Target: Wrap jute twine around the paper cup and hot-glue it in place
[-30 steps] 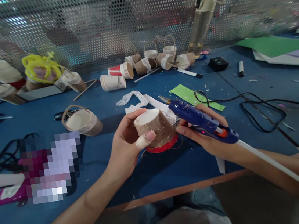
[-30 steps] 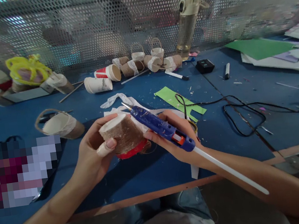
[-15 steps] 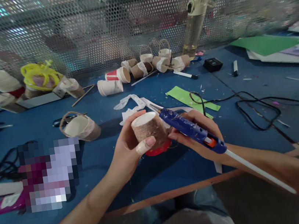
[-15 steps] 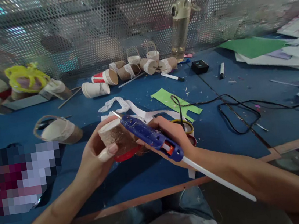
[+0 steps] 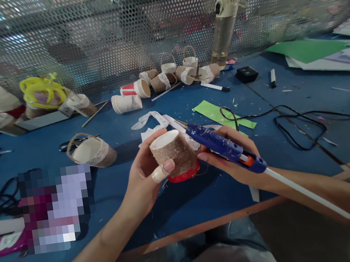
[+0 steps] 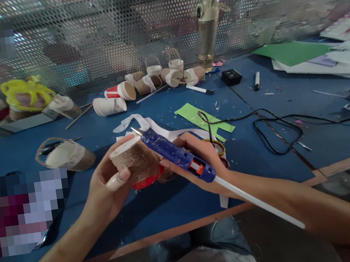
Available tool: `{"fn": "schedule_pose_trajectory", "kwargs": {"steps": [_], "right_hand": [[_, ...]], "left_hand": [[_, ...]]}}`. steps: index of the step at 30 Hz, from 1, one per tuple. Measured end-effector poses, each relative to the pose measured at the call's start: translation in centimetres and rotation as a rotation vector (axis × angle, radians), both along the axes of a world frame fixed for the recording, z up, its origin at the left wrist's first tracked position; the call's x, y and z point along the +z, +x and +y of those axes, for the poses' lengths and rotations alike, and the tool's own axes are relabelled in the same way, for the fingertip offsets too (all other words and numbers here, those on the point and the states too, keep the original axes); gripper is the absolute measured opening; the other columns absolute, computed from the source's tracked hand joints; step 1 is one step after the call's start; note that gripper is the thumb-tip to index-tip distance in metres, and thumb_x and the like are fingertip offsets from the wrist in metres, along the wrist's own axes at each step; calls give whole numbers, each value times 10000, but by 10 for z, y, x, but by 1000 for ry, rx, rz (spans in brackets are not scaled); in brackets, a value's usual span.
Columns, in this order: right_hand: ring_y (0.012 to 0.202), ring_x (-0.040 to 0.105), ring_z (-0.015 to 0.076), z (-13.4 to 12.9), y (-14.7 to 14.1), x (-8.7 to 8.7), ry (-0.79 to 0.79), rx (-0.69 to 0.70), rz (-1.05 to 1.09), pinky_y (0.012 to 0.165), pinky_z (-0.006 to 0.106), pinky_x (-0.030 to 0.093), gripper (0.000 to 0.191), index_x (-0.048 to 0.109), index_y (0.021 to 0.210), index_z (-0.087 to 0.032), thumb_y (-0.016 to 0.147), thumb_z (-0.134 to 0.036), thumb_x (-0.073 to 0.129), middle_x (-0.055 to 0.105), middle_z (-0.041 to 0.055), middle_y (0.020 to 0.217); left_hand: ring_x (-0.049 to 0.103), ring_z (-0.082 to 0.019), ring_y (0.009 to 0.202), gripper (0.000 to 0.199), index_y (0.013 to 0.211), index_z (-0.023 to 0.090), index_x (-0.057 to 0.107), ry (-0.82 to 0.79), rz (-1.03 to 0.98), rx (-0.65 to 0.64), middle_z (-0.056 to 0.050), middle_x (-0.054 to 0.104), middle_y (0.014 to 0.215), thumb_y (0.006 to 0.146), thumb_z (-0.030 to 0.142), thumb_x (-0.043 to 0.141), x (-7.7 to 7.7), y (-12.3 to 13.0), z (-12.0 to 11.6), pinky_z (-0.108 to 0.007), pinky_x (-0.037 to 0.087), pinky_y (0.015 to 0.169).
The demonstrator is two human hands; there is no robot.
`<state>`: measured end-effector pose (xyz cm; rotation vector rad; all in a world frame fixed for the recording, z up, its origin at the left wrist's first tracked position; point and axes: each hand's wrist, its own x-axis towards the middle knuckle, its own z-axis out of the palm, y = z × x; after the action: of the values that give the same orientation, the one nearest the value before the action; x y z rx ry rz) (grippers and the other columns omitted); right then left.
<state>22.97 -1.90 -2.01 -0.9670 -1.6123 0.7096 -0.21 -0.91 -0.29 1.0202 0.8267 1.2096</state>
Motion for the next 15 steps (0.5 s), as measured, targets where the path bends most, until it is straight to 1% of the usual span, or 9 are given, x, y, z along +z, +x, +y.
{"fn": "schedule_pose_trajectory", "kwargs": {"steps": [3,7,11,15], "right_hand": [[788,723,170,0,1,1,32,-11,-28,689,272,559,299,678,979,-249,795,-161,896,765,-19,872],[702,695,135,0,1,1,95,-25,-49,646,239,542,316,682,974,-249,777,-173,918,755,-44,821],[687,681,123,1,0,-2,83,-21,-38,646,230,540,330,675,976,-250,771,-173,922,766,-46,844],[694,683,128,2,-2,-1,71,-21,-2,655,242,547,337,664,973,-247,771,-152,916,748,-44,839]], "left_hand": [[703,-278,1185,547,1251,336,785,18,9,-3,-61,749,1304,726,349,938,0,0,0,-364,595,1006],[701,-280,1191,544,1252,335,787,45,13,-34,-61,750,1306,729,357,937,-1,-1,0,-375,581,1034],[694,-273,1214,560,1285,347,770,70,19,-52,-50,744,1325,746,335,923,-3,-2,0,-351,582,1024],[688,-280,1247,547,1325,346,747,85,-27,-74,-41,739,1359,795,327,883,-1,-2,-1,-359,575,1046]]}}
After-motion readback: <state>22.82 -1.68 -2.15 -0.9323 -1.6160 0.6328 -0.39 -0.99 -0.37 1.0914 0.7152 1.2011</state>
